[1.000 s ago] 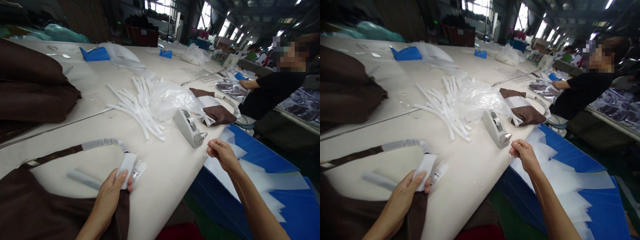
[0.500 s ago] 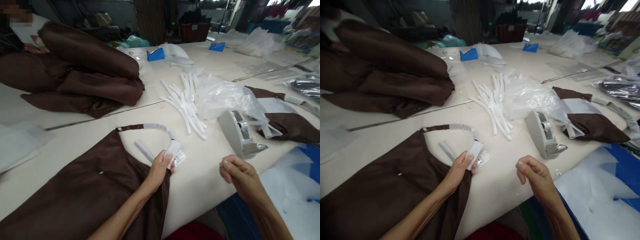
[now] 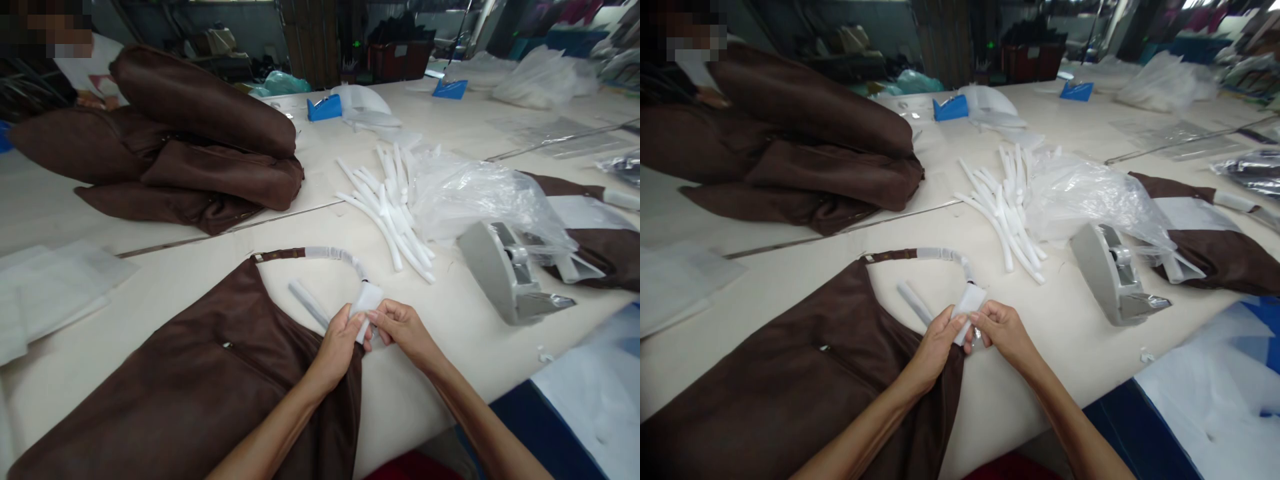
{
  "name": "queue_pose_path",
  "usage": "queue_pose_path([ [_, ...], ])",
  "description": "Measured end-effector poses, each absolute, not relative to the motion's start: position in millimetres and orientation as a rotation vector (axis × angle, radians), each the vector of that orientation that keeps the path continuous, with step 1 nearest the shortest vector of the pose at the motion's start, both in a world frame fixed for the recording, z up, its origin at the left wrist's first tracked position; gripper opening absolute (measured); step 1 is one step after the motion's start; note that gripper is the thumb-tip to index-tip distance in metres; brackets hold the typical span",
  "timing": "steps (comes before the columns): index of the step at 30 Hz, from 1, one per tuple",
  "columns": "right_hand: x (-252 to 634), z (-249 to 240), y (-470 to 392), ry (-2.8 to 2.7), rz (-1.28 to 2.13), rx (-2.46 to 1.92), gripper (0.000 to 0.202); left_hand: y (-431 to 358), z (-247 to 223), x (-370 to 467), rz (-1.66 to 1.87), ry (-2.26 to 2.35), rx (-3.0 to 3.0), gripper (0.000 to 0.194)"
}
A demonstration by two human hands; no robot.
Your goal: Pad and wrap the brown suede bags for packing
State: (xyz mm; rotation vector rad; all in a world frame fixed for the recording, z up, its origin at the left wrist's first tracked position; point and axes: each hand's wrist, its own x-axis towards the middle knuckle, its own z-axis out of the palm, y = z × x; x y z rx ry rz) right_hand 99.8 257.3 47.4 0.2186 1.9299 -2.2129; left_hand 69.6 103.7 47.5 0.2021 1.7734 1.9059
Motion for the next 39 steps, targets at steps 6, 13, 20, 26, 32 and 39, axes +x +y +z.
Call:
queue_pose_path([
  [6, 100, 45, 256, 1.858, -2.245, 0.165, 0.044, 100, 54, 73, 1.95, 1.709, 0.194, 0.033],
  [13, 102, 56, 274, 1.821, -2.13, 0.161, 0.039, 102, 58, 75, 1.98, 1.699, 0.107, 0.032],
  [20, 88, 52, 257, 1.588, -2.207, 0.104, 0.034, 93, 57, 73, 2.02, 1.48, 0.002, 0.026],
  [26, 80, 51, 249, 1.477, -2.251, 0.061, 0.033, 90, 55, 70, 2.028, 1.376, -0.101, 0.028],
  [32, 78, 49, 246, 1.464, -2.272, 0.082, 0.033, 87, 52, 69, 2.001, 1.42, -0.104, 0.029],
  [39, 76, 51, 237, 1.546, -2.203, 0.309, 0.026, 89, 52, 69, 1.96, 1.358, -0.007, 0.069],
])
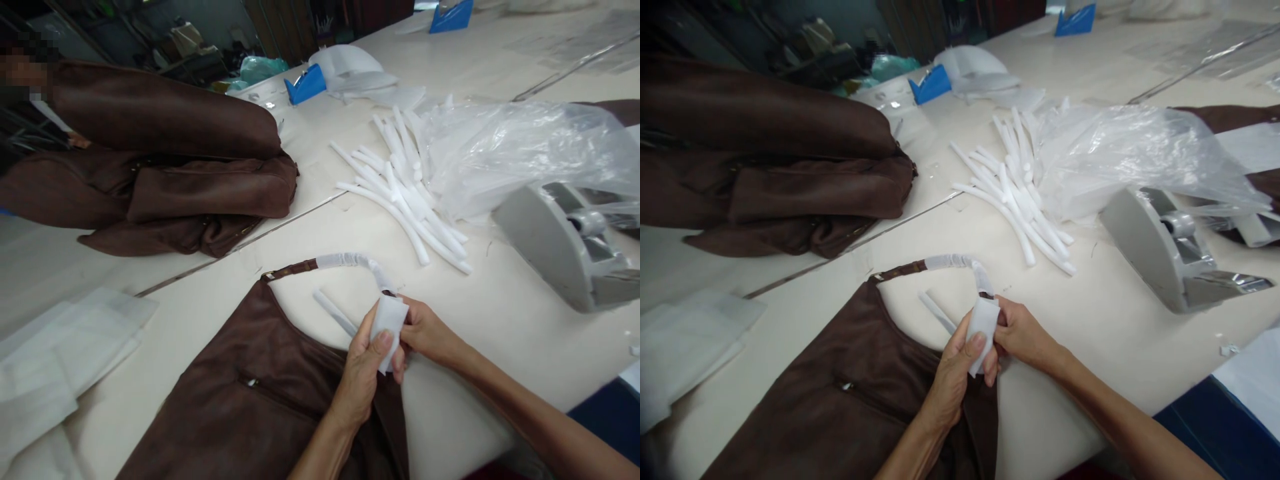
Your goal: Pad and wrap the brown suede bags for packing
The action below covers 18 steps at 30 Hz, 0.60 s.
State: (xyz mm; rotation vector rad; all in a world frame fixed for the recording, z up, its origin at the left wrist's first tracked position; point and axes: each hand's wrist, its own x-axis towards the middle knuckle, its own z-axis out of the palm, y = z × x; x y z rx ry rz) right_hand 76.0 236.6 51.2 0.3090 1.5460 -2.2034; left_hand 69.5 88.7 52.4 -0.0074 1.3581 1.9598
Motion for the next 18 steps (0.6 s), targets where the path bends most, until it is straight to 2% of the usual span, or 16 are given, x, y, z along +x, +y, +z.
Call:
queue_pose_path([
  [2, 75, 51, 233, 1.552, -2.171, 0.36, 0.023, 91, 52, 70, 1.981, 1.327, 0.004, 0.083],
  [5, 75, 46, 229, 1.619, -2.149, 0.423, 0.023, 94, 49, 71, 1.995, 1.297, 0.032, 0.095],
  [11, 72, 37, 227, 1.659, -2.353, 0.697, 0.025, 99, 46, 70, 2.004, 1.351, 0.03, 0.096],
  [15, 79, 35, 242, 1.714, -2.604, 0.775, 0.029, 101, 46, 74, 2.045, 1.457, 0.1, 0.086],
  [18, 101, 37, 253, 2.091, -2.532, 0.828, 0.03, 100, 48, 73, 1.909, 1.767, 0.329, 0.059],
])
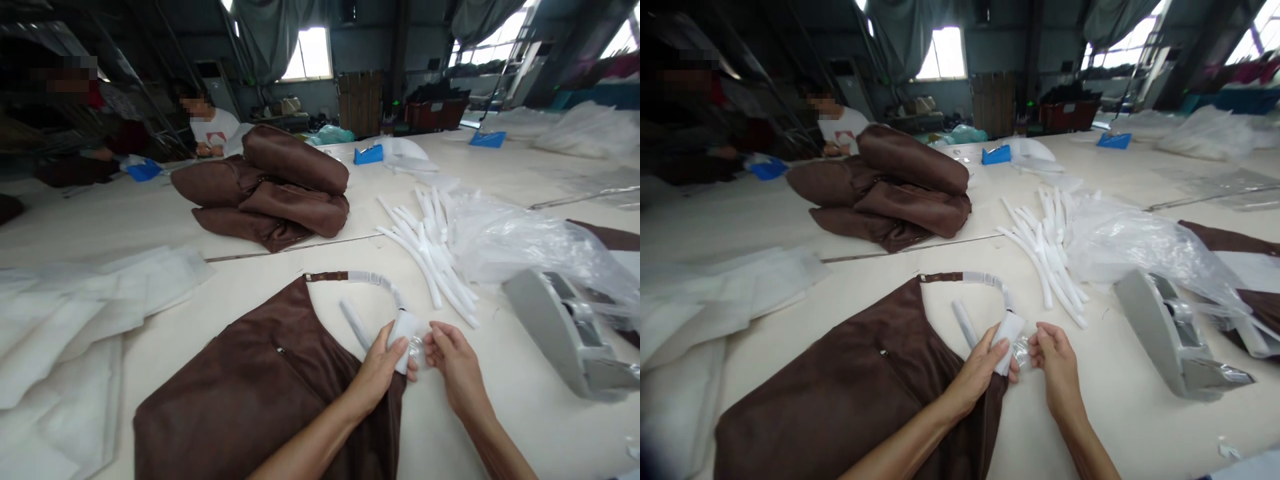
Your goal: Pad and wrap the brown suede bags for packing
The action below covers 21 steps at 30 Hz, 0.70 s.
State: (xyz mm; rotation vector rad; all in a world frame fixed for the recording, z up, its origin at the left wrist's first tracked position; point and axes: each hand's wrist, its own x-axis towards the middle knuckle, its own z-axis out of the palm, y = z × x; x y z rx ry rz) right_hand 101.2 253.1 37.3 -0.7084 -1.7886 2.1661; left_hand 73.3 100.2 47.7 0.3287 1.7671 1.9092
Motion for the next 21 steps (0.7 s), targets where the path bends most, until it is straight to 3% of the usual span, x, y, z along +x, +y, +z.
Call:
queue_pose_path([
  [6, 140, 66, 252, -2.374, 1.492, -0.259, 0.025, 75, 74, 22, 1.352, 2.59, 0.56, 0.029],
  [9, 114, 76, 249, -2.48, 1.325, -0.147, 0.031, 58, 90, -25, 1.114, 2.811, 0.57, 0.031],
  [14, 39, 81, 242, -2.916, 0.9, -0.252, 0.038, 51, 91, -81, 0.705, 2.903, 0.716, 0.033],
  [17, 18, 76, 236, -3.213, 0.54, -0.255, 0.027, 50, 84, -99, 0.526, 2.868, 0.775, 0.023],
  [21, 19, 60, 241, -3.299, 0.432, -0.245, 0.021, 25, 84, -119, 0.411, 2.81, 0.752, 0.022],
])
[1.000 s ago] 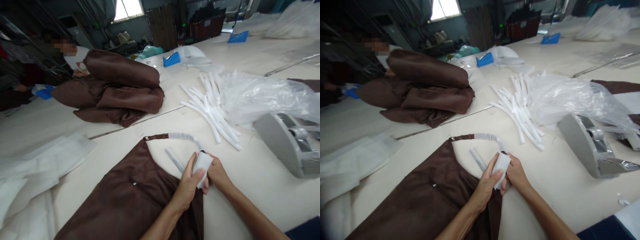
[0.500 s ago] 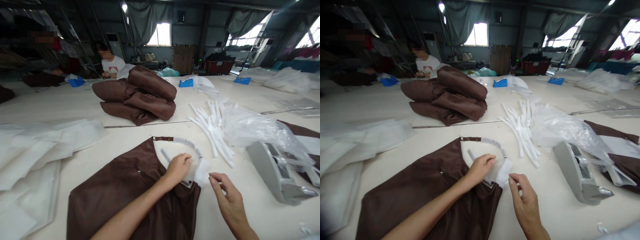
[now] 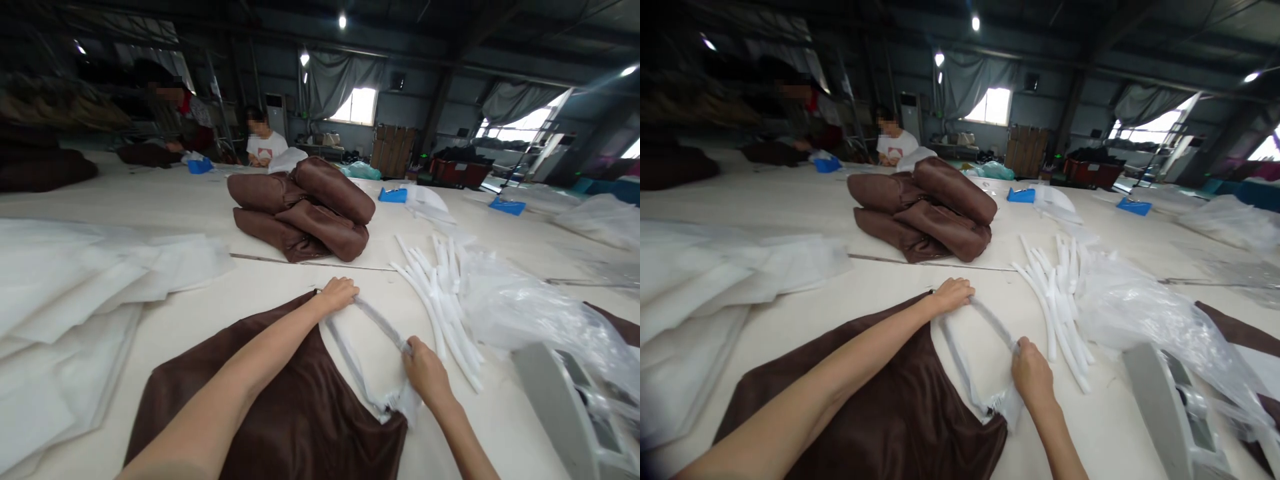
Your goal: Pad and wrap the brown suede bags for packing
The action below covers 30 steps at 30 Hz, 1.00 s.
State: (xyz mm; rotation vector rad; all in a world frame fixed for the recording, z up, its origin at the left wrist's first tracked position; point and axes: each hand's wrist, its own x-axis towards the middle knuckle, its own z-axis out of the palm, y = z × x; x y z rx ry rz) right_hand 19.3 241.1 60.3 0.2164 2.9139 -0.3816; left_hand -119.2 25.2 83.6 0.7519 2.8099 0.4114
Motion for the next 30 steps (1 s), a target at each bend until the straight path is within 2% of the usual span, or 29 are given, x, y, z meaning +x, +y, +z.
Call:
queue_pose_path([
  [5, 27, 44, 249, 2.942, -0.444, 0.233, 0.018, -28, 88, -134, 0.404, 2.744, 0.534, 0.038],
  [11, 33, 29, 254, 3.1, -0.762, 0.299, 0.015, -55, 108, -127, 0.537, 2.623, 0.29, 0.026],
  [15, 43, 24, 264, 3.207, -1.13, 0.35, 0.016, -55, 142, -103, 0.8, 2.419, 0.386, 0.037],
  [18, 45, 29, 269, 3.258, -1.213, 0.428, 0.016, -56, 161, -79, 1.018, 2.255, 0.469, 0.052],
  [21, 38, 39, 271, 3.311, -1.287, 0.48, 0.016, -52, 172, -61, 1.437, 2.033, 0.212, 0.041],
  [23, 31, 45, 272, 3.348, -1.33, 0.497, 0.018, -43, 178, -53, 1.6, 2.032, 0.165, 0.041],
  [27, 22, 44, 273, 3.39, -1.343, 0.546, 0.02, -13, 166, -37, 1.726, 2.15, 0.3, 0.044],
  [30, 34, 35, 280, 3.415, -1.317, 0.527, 0.019, 9, 126, -17, 1.592, 2.215, 0.291, 0.046],
])
